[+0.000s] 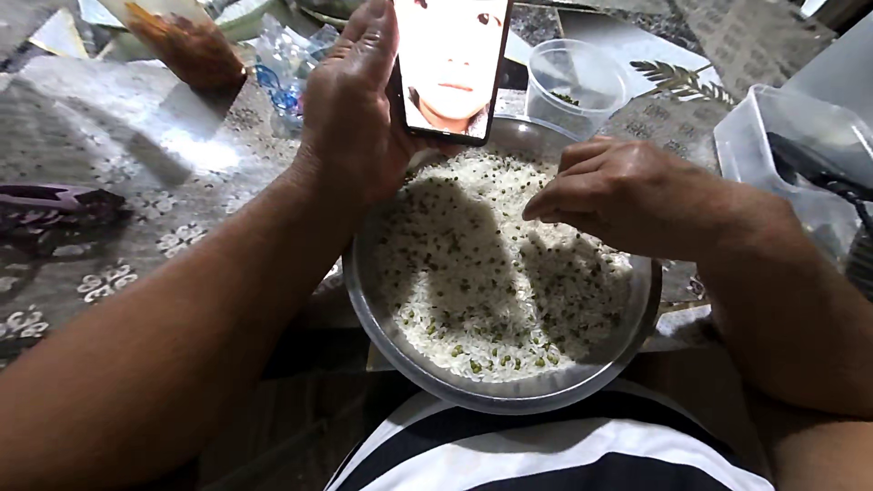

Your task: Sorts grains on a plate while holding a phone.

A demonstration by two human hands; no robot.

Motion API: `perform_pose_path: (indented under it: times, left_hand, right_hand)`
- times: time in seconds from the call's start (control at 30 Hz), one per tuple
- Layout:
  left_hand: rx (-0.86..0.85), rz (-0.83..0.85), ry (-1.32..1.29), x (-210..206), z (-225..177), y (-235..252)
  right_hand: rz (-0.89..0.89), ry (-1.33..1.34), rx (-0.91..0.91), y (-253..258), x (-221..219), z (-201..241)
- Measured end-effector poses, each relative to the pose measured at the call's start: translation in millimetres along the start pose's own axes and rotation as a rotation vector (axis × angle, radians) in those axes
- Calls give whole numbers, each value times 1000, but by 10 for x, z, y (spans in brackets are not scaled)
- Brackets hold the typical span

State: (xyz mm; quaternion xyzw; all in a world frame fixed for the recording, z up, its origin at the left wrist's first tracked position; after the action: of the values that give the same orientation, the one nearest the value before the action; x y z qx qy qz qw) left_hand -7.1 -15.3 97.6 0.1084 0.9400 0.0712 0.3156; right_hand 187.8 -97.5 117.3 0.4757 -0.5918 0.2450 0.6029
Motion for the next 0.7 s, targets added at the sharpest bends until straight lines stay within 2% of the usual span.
perform_pose_path:
  times: [0.2,0.3,0.4,0.57,0.63,0.7]
  left_hand:
    - [3,-10,3,-6,-1,-4]
    - [2,-9,-8,-12,-6,-7]
    - [7,-5,-4,-2,5,-7]
    - [16,14,-30,25,34,19]
    - [19,-3,-27,11,37,8]
    - [16,-12,-27,8,29,2]
  right_hand:
    - [79,19,-2,-7,-44,26]
    - [38,10,-5,-6,22,-3]
    - [-26,-53,-143,-50,132,-237]
    - [-152,-274,-541,-150,167,-817]
    - [-151,-267,-567,-174,131,-871]
    - [-193,-199,-454,-132,128,-713]
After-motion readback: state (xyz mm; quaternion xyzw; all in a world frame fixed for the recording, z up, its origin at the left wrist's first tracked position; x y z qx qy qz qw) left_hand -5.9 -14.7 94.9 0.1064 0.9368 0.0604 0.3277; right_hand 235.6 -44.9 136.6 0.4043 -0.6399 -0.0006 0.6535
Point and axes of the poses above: each hand's wrist, its own y-axis towards the middle knuckle, its own x-axis out of the back of the hand, z = x × y, the point moved 6 cm from there along y, towards the middle knuckle, and after that the axes turned 15 degrees about -y, right-handed, at the moved point
